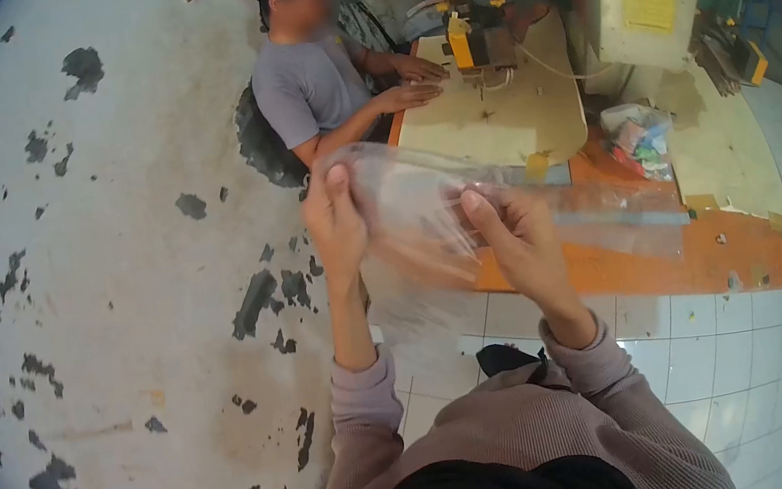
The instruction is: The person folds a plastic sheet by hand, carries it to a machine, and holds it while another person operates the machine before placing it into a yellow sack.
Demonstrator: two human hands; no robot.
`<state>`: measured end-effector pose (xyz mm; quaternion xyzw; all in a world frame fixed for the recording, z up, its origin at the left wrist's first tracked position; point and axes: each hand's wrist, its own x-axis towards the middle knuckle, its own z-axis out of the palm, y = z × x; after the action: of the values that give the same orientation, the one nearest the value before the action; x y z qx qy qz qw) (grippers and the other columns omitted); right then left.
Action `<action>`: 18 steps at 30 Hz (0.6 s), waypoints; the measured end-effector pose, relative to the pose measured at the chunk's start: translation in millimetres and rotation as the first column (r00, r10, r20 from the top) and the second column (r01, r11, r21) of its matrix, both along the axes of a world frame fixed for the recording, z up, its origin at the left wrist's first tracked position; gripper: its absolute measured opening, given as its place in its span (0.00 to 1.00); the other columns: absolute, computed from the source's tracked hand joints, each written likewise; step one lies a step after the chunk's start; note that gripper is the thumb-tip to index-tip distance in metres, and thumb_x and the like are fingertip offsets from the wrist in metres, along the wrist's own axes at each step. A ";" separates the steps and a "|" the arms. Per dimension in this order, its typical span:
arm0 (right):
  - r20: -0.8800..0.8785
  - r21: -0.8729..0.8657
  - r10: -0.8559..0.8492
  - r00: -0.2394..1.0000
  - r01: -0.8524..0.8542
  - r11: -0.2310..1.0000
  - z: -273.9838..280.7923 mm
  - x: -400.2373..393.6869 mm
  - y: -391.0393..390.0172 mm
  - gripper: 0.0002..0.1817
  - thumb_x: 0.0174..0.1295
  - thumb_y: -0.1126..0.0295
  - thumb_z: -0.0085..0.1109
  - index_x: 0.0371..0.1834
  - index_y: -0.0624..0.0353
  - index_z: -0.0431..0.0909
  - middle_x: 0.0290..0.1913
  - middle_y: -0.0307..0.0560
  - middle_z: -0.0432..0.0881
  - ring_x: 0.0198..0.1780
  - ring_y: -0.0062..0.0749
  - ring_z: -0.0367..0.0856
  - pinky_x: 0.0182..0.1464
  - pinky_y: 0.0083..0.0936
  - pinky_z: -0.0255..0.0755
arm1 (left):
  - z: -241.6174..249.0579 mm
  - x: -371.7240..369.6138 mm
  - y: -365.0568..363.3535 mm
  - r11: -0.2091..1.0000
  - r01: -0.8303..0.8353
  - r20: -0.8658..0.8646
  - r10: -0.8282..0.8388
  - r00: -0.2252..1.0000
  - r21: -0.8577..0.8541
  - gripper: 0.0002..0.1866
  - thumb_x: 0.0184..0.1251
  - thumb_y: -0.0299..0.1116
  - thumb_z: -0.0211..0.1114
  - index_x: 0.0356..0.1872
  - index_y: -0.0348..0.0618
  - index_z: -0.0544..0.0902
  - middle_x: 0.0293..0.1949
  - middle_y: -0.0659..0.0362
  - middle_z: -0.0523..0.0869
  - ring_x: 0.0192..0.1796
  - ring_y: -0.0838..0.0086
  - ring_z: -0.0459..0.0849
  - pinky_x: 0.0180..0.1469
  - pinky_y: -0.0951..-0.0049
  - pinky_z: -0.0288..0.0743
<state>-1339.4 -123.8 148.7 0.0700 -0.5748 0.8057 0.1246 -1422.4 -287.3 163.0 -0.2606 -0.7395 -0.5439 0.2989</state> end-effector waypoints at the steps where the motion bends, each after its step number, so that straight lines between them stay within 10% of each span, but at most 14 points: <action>1: -0.020 0.050 -0.079 0.997 0.079 0.996 -8.6 -22.0 -7.2 0.14 0.65 0.66 0.46 0.45 0.65 0.74 0.25 0.33 0.74 0.26 0.13 0.70 0.25 0.10 0.62 | 3.8 -25.4 3.1 0.996 0.085 0.036 -0.086 0.996 0.023 0.12 0.68 0.33 0.47 0.38 0.36 0.76 0.09 0.62 0.69 0.11 0.83 0.70 0.15 0.82 0.60; 7: -0.207 0.306 -0.617 0.759 0.650 0.696 -26.4 -124.9 -31.9 0.15 0.67 0.64 0.40 0.43 0.66 0.72 0.32 0.44 0.79 0.34 0.24 0.80 0.31 0.17 0.75 | -4.8 -169.6 25.8 0.914 0.400 0.056 -0.403 0.913 0.066 0.14 0.70 0.36 0.45 0.38 0.36 0.76 0.08 0.64 0.69 0.08 0.84 0.65 0.11 0.83 0.56; 10: -0.148 0.053 -0.643 0.751 0.655 0.754 -33.7 -163.3 -48.9 0.15 0.68 0.65 0.38 0.44 0.66 0.69 0.31 0.47 0.80 0.33 0.30 0.82 0.26 0.17 0.75 | -10.7 -219.6 43.2 0.867 0.491 0.136 -0.499 0.856 0.086 0.15 0.69 0.38 0.46 0.35 0.36 0.75 0.09 0.65 0.68 0.10 0.84 0.66 0.12 0.82 0.57; 14: -0.136 0.147 -0.897 0.421 0.904 0.402 -55.2 -216.8 -64.5 0.10 0.65 0.68 0.46 0.36 0.65 0.72 0.16 0.40 0.68 0.18 0.18 0.64 0.20 0.20 0.58 | -15.4 -283.3 70.2 0.758 0.652 -0.045 -0.651 0.758 0.022 0.15 0.69 0.38 0.47 0.32 0.37 0.75 0.10 0.65 0.67 0.12 0.85 0.66 0.14 0.81 0.57; 18: -0.112 0.115 -0.971 0.211 0.973 0.198 -60.5 -258.8 -81.8 0.08 0.63 0.69 0.48 0.35 0.65 0.72 0.18 0.49 0.71 0.17 0.32 0.68 0.21 0.25 0.60 | -18.7 -328.2 82.5 0.544 0.838 0.061 -0.838 0.542 0.036 0.16 0.70 0.40 0.45 0.31 0.39 0.74 0.10 0.66 0.66 0.11 0.84 0.64 0.14 0.81 0.55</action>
<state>-1598.2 -205.7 88.2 -0.2911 -0.5526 0.4986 0.6011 -1750.6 -204.7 144.4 -0.5620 -0.5348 -0.6305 -0.0231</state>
